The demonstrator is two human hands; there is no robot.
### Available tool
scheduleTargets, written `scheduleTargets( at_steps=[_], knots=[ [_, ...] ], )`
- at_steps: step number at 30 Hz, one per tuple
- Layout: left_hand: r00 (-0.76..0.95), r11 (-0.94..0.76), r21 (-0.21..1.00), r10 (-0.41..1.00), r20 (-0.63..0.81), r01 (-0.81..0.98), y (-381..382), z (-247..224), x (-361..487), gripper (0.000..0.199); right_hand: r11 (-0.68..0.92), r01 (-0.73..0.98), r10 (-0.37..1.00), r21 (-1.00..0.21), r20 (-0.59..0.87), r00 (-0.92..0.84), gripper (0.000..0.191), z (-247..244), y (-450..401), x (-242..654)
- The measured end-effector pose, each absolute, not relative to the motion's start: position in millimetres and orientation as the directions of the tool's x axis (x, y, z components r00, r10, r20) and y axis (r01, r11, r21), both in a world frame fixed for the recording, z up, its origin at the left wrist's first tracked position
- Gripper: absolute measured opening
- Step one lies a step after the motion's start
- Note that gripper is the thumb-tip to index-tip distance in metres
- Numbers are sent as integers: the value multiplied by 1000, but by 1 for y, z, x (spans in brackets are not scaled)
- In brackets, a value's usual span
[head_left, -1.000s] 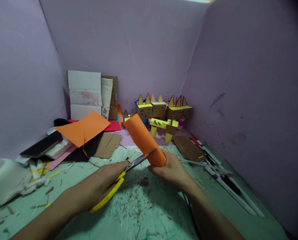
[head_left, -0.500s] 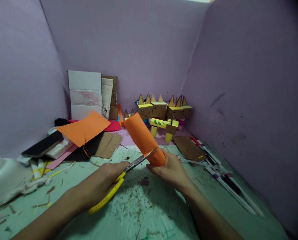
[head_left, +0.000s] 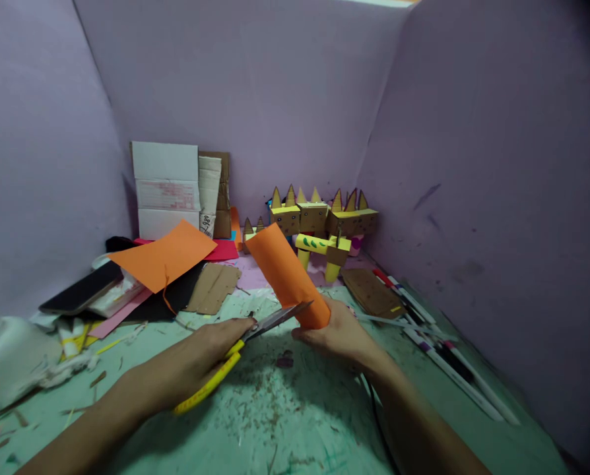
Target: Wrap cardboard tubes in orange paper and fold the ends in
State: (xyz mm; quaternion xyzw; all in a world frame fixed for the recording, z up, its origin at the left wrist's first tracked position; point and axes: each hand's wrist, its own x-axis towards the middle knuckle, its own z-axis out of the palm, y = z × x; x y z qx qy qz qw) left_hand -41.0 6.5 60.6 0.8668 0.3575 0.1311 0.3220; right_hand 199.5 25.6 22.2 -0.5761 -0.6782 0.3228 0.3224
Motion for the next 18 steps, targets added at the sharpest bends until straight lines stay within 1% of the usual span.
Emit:
scheduleTargets(
  at_steps=[6,10,15,18],
  knots=[
    [690,-518,650,724,-12,555,7,59,-41,23,144,667,988,-731,145,-55,31,21,24,196],
    [688,-508,670,725,-6,541,6,63,-40,22,136,715,984,-686,179,-16,31,23,21,194],
    [681,-502,666,732,-11,551,6,62,-38,21,124,752,983,-647,182,-6,30,24,20,192],
    [667,-491,661,745,-20,568,6,59,-37,19,110,765,985,-634,171,0,27,25,19,191]
  ],
)
